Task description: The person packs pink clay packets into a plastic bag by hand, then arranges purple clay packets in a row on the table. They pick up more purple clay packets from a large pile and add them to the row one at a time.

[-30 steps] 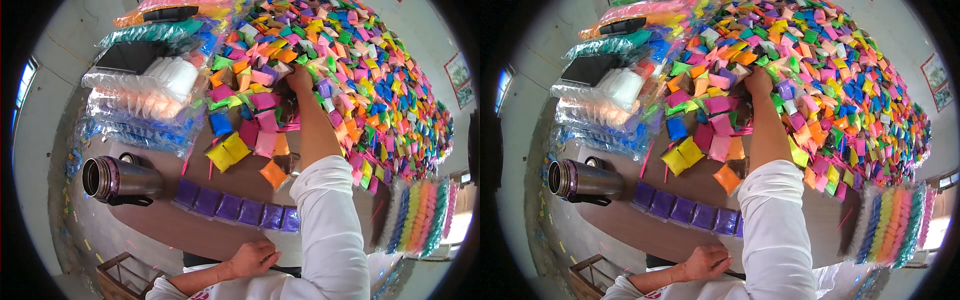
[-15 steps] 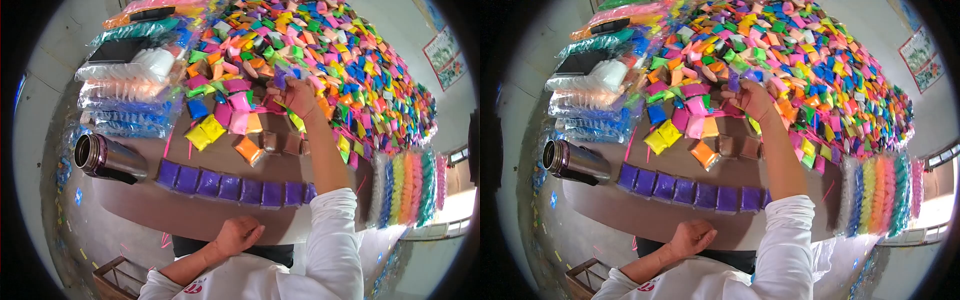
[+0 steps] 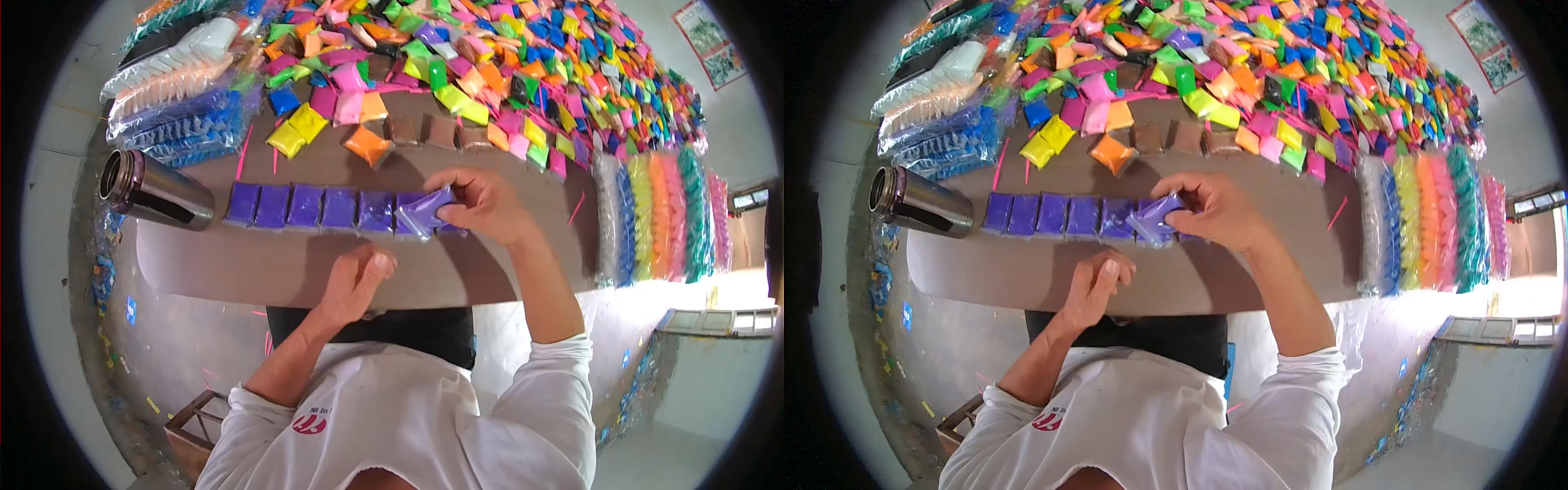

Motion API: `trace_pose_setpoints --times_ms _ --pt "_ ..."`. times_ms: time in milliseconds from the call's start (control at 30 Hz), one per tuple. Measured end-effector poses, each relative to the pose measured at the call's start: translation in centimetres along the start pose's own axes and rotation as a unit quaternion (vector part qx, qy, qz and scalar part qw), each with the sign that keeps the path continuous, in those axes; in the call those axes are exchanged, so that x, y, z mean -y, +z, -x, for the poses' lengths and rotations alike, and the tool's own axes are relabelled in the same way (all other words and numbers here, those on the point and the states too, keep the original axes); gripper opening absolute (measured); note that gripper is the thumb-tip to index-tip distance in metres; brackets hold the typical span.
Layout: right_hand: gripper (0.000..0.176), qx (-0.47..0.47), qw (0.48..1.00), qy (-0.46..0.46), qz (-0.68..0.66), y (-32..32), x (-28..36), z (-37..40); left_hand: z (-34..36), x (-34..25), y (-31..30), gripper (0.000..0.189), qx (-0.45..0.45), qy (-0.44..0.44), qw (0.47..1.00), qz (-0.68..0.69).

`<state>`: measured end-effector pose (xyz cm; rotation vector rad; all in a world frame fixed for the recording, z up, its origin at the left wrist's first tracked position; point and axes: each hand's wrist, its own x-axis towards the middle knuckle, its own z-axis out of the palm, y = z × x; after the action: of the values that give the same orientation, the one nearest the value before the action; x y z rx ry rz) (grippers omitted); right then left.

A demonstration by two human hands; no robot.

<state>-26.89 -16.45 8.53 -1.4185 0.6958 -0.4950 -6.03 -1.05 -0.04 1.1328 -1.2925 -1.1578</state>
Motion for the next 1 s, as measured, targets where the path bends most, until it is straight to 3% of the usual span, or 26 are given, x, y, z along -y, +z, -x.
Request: trace_pose_setpoints --times_ms 67,100,200,233,333,433,533,633,733,933,1000 --pt "0.032 0.011 0.996 0.033 0.084 1.0 0.2 1.6 0.1 0.1 0.1 0.037 0.004 -0.028 0.999 -0.017" --pt "0.025 0.007 0.995 -0.006 0.099 2.0 0.1 1.8 -0.1 0.4 0.0 0.035 0.008 -0.032 0.998 -0.047" --pt "0.024 0.085 0.984 -0.007 0.157 3.1 -1.3 2.2 -0.2 -0.5 0.1 0.032 0.014 -0.009 0.989 -0.147" --pt "0.031 0.119 0.976 0.056 0.175 3.4 -1.1 2.2 -0.2 -0.9 0.1 0.031 0.015 0.004 0.983 -0.181" --pt "0.039 0.083 0.997 -0.009 -0.002 4.0 -3.0 1.9 0.2 -0.4 -0.2 0.030 0.012 0.006 0.984 -0.177" --pt "0.046 0.027 0.986 -0.027 -0.164 5.0 -3.3 2.8 0.2 -0.7 0.3 0.029 0.004 0.048 0.984 -0.173" --pt "0.044 -0.045 0.974 -0.073 -0.210 7.2 -5.8 3.5 0.3 -0.1 0.3 0.029 0.009 0.071 0.976 -0.207" --pt "0.045 -0.084 0.965 -0.038 -0.244 8.2 -7.7 4.3 0.4 -0.4 0.5 0.038 0.007 0.085 0.982 -0.170" --pt "0.046 -0.144 0.969 -0.052 -0.196 8.6 -8.6 4.9 0.4 -0.7 0.3 0.033 0.034 0.059 0.980 -0.185" --pt "0.035 -0.189 0.949 -0.109 -0.229 10.1 -7.5 4.9 0.4 -1.2 0.4 0.034 0.018 0.055 0.991 -0.119" --pt "0.031 -0.176 0.953 -0.062 -0.238 10.4 -7.4 4.8 0.4 -0.1 0.2 0.036 0.013 0.084 0.986 -0.143"
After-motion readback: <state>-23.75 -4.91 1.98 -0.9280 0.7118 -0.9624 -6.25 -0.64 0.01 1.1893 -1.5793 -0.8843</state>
